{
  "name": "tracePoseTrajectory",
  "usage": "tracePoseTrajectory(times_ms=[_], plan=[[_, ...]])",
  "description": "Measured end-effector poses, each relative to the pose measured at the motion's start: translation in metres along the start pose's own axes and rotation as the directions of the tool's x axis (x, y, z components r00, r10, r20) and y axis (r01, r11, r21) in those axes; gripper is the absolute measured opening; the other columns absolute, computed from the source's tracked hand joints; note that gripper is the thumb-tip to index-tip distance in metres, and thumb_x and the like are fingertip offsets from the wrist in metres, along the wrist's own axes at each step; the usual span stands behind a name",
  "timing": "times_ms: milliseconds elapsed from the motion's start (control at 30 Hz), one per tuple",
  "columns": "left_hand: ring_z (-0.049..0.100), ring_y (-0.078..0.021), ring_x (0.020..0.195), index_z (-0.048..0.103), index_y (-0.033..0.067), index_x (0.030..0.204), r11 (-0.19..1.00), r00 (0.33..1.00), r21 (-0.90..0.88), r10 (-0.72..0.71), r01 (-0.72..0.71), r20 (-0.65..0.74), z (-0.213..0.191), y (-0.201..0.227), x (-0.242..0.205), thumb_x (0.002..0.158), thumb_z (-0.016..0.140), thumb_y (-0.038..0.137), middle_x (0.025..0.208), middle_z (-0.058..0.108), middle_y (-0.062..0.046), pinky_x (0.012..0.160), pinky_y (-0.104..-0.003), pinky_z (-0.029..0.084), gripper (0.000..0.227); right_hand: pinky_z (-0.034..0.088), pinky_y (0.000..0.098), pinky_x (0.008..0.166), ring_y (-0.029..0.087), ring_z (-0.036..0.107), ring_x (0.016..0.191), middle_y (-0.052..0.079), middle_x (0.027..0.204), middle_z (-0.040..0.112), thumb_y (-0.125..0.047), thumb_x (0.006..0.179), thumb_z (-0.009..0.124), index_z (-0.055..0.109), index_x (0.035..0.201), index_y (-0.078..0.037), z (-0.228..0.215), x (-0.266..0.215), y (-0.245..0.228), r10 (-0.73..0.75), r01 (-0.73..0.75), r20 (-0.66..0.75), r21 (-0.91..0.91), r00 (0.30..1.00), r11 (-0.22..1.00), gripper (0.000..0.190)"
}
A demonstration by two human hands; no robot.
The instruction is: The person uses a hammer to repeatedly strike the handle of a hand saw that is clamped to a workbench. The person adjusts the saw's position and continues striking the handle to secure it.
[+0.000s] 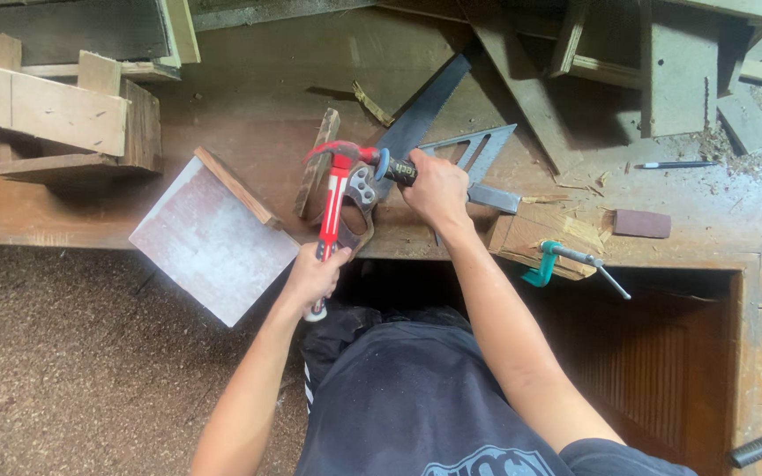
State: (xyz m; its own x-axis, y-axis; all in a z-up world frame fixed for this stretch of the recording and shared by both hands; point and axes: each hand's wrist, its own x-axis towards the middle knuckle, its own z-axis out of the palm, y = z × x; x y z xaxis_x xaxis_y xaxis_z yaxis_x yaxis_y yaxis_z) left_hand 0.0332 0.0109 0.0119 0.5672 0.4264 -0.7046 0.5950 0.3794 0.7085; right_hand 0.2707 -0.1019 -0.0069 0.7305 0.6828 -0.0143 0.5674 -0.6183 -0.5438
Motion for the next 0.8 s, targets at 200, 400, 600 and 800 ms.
tracePoseTrajectory(times_ms=[200, 400, 600, 800], plan=[[0.036, -0.0067, 0.036, 0.043, 0.0128, 0.074, 0.943, 0.987, -0.300, 0.120, -0.147, -0.107, 0.005, -0.006, -0.001, 0.097, 0.068, 0.018, 0.052, 0.040, 0.005, 0.034, -0.026, 0.029, 0.035, 0.052, 0.0498, 0.071, 0.039, 0.070, 0.080, 0.016, 0.079, 0.072, -0.014, 0.076, 0.072, 0.068, 0.098, -0.010, -0.002, -0.003, -0.002, -0.023, 0.024, -0.023, 0.052, 0.999, 0.998, 0.022], [0.039, -0.0086, 0.036, 0.049, 0.0102, 0.072, 1.000, 0.999, -0.025, -0.004, 0.003, -0.035, 0.000, -0.003, -0.005, 0.095, 0.067, 0.014, 0.050, 0.043, 0.002, 0.034, -0.028, 0.030, 0.029, 0.052, 0.0501, 0.072, 0.040, 0.070, 0.081, 0.016, 0.079, 0.072, -0.011, 0.074, 0.071, 0.069, 0.098, -0.011, -0.003, -0.002, -0.004, -0.009, 0.010, -0.005, 0.049, 1.000, 0.999, 0.024], [0.039, -0.0086, 0.035, 0.041, 0.0141, 0.071, 0.883, 0.980, -0.425, 0.182, -0.201, -0.084, 0.007, -0.005, 0.000, 0.097, 0.066, 0.016, 0.050, 0.040, 0.004, 0.034, -0.028, 0.033, 0.036, 0.052, 0.0503, 0.072, 0.040, 0.070, 0.082, 0.017, 0.079, 0.071, -0.012, 0.075, 0.072, 0.068, 0.095, -0.011, -0.001, -0.003, 0.000, 0.001, -0.001, -0.004, 0.020, 1.000, 1.000, 0.020], [0.038, -0.0074, 0.037, 0.050, 0.0111, 0.075, 0.997, 0.997, -0.066, 0.023, -0.027, -0.068, 0.006, -0.014, -0.004, 0.097, 0.067, 0.016, 0.051, 0.041, 0.004, 0.036, -0.027, 0.030, 0.028, 0.051, 0.0502, 0.069, 0.040, 0.069, 0.079, 0.016, 0.078, 0.071, -0.013, 0.075, 0.073, 0.067, 0.093, -0.011, 0.002, -0.002, -0.003, -0.027, 0.028, -0.036, 0.049, 0.999, 0.998, 0.019]])
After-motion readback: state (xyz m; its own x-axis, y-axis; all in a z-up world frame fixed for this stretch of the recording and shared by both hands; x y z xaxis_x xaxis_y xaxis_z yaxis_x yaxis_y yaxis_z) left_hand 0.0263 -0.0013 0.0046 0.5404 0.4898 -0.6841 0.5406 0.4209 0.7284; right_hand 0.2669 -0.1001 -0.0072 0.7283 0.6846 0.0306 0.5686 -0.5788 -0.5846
